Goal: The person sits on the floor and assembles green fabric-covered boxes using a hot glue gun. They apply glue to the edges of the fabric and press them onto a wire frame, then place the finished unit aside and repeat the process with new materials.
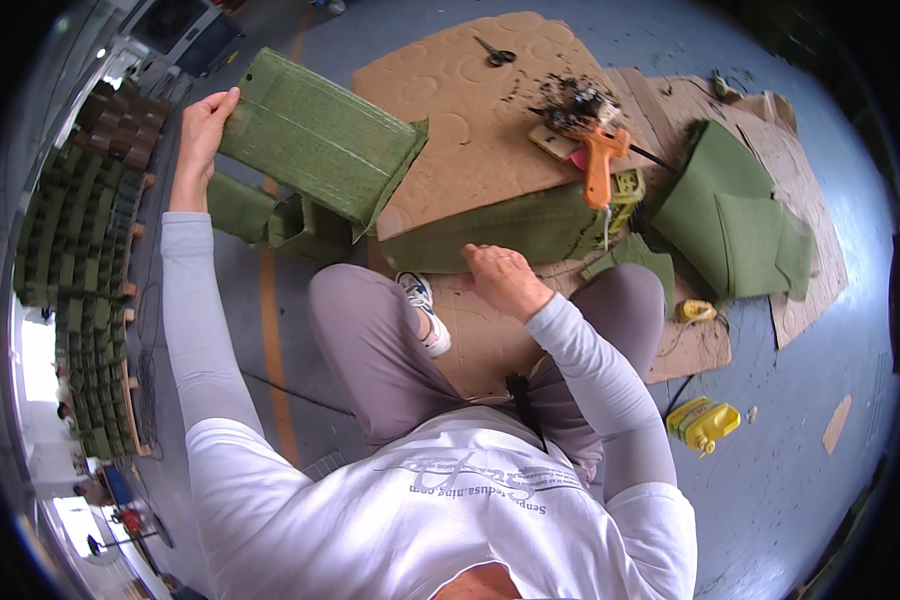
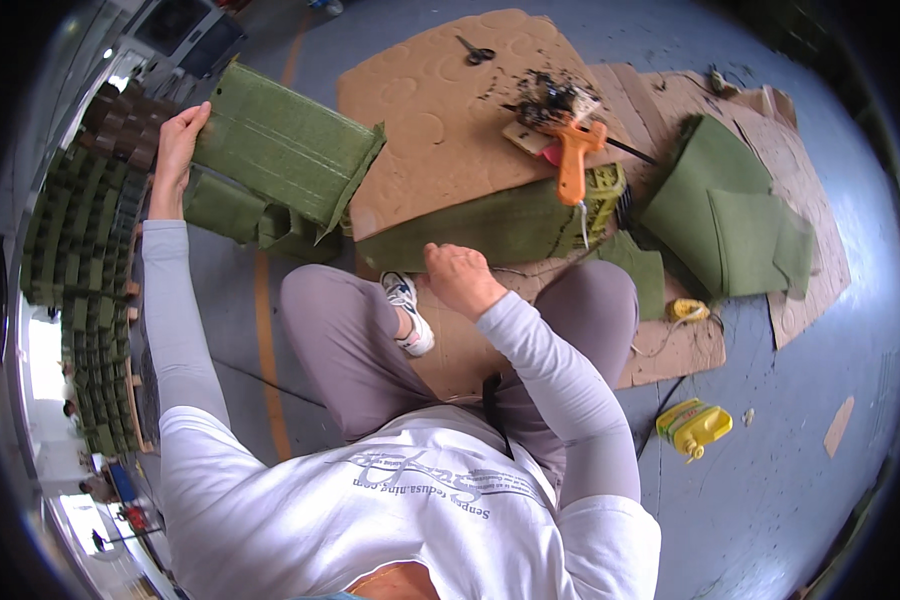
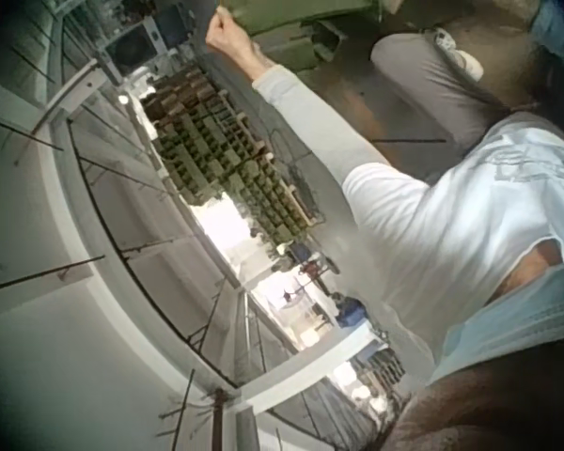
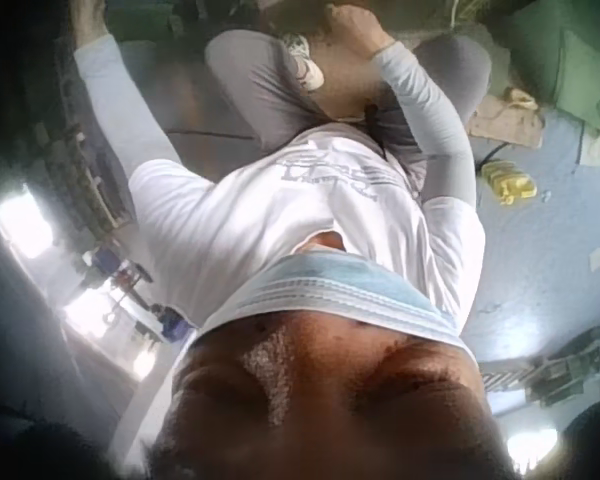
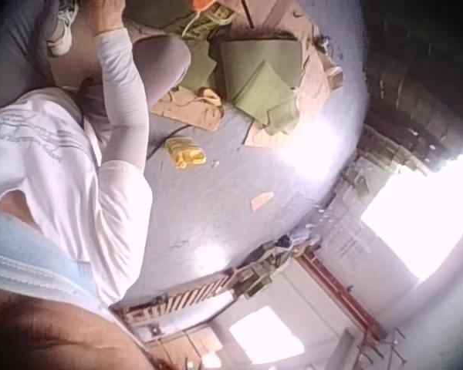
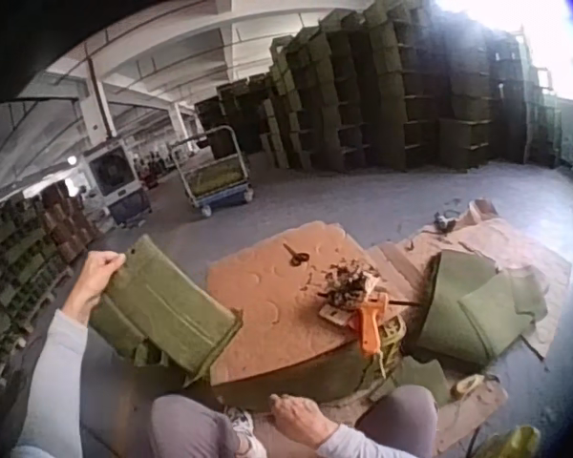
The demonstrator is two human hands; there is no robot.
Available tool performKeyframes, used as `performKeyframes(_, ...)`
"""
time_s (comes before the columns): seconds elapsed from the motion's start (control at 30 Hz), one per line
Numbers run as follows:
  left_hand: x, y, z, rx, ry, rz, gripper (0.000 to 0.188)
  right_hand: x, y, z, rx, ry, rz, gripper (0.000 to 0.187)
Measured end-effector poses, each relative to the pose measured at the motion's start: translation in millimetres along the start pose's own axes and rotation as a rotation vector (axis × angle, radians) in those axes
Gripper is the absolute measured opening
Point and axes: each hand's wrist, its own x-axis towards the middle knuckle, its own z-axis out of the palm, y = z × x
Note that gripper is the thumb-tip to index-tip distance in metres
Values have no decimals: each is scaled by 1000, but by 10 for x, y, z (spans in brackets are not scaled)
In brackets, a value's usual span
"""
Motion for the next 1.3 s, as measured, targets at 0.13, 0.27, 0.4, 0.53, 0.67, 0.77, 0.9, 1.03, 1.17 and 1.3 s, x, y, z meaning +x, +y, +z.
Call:
performKeyframes(0.13, -138, 44, -456, -58, -15, -83, 32, 549, -73, -100, 954, -233, 137, 55)
performKeyframes(0.27, -243, 56, -531, -52, 23, -34, 30, 974, -622, -24, 1665, 50, 134, 72)
performKeyframes(0.4, -502, 290, -120, 451, 323, 320, 25, 1357, -958, -24, 2075, 34, 188, 80)
performKeyframes(0.53, -653, 481, -141, 457, 403, 468, 25, 1490, -939, -86, 2141, -25, 134, 77)
performKeyframes(0.67, -644, 92, -781, 372, 516, 334, 27, 1556, -693, -452, 2217, 263, -3, 74)
performKeyframes(0.77, -774, -423, -1270, 158, 577, 174, 30, 1547, -149, -772, 2119, 307, -68, 71)
performKeyframes(0.9, -1005, -1049, -1522, 155, 501, 12, 27, 1211, 627, -831, 1971, 166, 163, 57)
performKeyframes(1.03, -894, -1597, -1165, 535, 546, 251, 29, 846, 1059, -742, 1879, 109, 309, 47)
performKeyframes(1.17, -598, -2194, -943, 715, 413, 370, 13, 737, 1115, -618, 1844, 78, 300, 40)
performKeyframes(1.3, -712, -2819, -849, 729, 298, 313, 14, 714, 1012, -498, 1781, 19, 353, 33)
